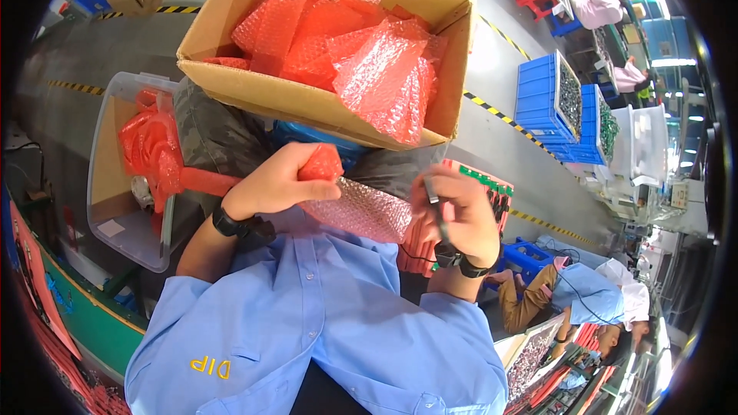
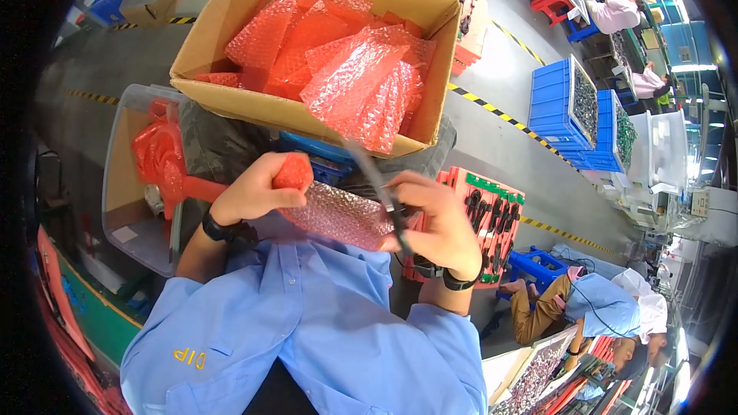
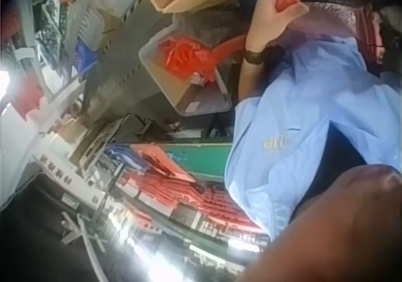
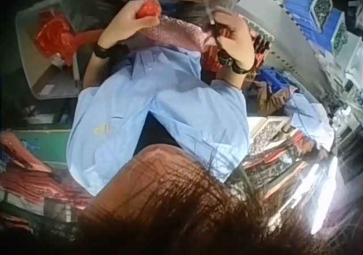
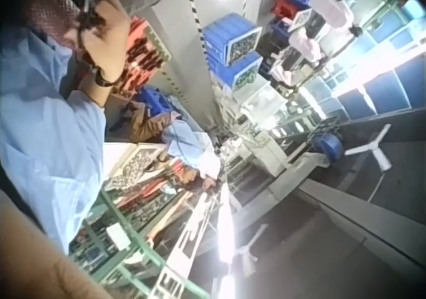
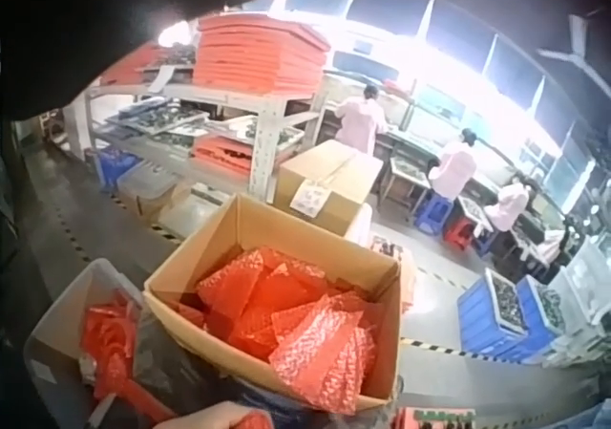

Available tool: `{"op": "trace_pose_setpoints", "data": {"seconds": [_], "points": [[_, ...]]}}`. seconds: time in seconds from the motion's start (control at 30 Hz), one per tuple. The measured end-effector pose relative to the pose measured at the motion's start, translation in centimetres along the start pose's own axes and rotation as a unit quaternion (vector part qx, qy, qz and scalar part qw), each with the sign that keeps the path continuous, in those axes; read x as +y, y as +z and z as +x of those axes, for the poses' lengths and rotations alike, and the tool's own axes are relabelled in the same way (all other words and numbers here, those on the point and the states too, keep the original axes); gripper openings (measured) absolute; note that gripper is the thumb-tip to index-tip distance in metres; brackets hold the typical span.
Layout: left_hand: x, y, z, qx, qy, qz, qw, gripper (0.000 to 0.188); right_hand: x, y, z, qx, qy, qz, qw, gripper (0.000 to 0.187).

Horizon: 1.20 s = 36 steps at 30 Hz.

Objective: Cut pieces of red bubble wrap from a cardboard box using a pair of scissors.

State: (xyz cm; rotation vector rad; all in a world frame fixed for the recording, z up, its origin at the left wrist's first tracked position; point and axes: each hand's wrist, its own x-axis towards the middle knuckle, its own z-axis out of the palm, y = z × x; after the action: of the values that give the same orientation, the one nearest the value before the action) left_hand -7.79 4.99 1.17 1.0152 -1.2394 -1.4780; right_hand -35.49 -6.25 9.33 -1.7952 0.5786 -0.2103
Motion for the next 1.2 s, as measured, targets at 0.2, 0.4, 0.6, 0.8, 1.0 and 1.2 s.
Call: {"op": "trace_pose_setpoints", "data": {"seconds": [0.2,0.4,0.6,0.8,1.0,1.2], "points": [[-0.1,1.2,-0.8,0.009,-0.034,0.039,0.999,0.016,-2.1,-3.0,4.3,0.172,0.050,-0.213,0.960,0.040],[-0.2,2.2,-0.7,-0.022,-0.033,0.065,0.997,0.016,-2.8,-4.2,16.7,-0.087,0.055,-0.158,0.982,0.062],[-0.2,2.3,-0.7,-0.040,-0.045,0.073,0.996,0.022,0.2,-3.8,24.0,-0.168,0.060,-0.164,0.970,0.073],[-0.5,2.4,-1.5,0.074,0.043,0.095,0.992,0.068,-5.6,-6.2,17.2,-0.052,0.026,-0.084,0.995,0.058],[-0.3,3.3,-1.7,0.140,0.024,-0.002,0.990,0.098,-4.5,1.6,8.6,-0.062,0.003,-0.096,0.993,0.029],[0.6,4.5,-1.2,0.155,0.068,-0.039,0.985,0.083,-2.1,7.3,7.0,0.084,-0.067,0.019,0.994,0.020]]}}
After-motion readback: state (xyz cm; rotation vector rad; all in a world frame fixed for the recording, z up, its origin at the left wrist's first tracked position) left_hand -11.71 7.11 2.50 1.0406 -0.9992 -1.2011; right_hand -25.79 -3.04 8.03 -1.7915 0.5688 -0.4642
